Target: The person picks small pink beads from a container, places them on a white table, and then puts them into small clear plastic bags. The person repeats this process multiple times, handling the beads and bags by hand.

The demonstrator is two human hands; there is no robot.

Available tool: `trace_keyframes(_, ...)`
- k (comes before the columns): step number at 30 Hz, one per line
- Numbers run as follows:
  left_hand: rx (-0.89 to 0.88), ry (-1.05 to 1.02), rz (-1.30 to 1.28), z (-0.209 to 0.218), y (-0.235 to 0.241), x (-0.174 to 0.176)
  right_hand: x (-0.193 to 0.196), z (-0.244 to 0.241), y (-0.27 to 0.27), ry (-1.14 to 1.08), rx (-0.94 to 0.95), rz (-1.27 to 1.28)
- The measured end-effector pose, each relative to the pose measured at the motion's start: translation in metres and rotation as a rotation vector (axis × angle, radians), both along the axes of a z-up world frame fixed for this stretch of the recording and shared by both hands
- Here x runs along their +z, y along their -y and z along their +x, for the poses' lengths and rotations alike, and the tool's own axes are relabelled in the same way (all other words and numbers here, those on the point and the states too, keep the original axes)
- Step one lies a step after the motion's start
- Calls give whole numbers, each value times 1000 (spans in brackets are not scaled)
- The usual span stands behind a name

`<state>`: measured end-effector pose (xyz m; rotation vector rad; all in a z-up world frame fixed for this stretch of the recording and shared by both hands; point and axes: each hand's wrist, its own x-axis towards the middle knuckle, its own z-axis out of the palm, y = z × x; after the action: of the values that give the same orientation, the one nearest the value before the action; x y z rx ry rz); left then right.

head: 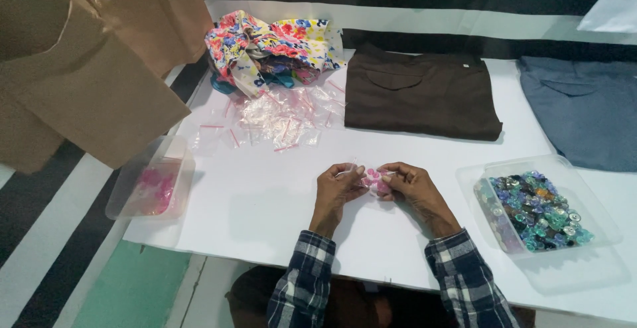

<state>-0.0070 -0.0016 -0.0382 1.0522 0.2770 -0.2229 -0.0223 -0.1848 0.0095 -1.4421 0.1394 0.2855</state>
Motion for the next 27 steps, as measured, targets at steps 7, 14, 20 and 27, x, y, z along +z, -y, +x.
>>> trace_keyframes(7, 110, -58, 13, -11, -1, 8, 2, -4, -8, -82, 30, 47)
trace_keyframes(14, 81, -87, 22, -16, 1, 7, -19, 6, 1, 49, -16, -17)
trace_keyframes(20, 60, -115, 23, -28, -1, 28, -19, 6, -4, 68, -10, -33)
trace_keyframes(27, 88, -87, 7, -29, -9, 24, -10, -1, -8, 80, 3, 7)
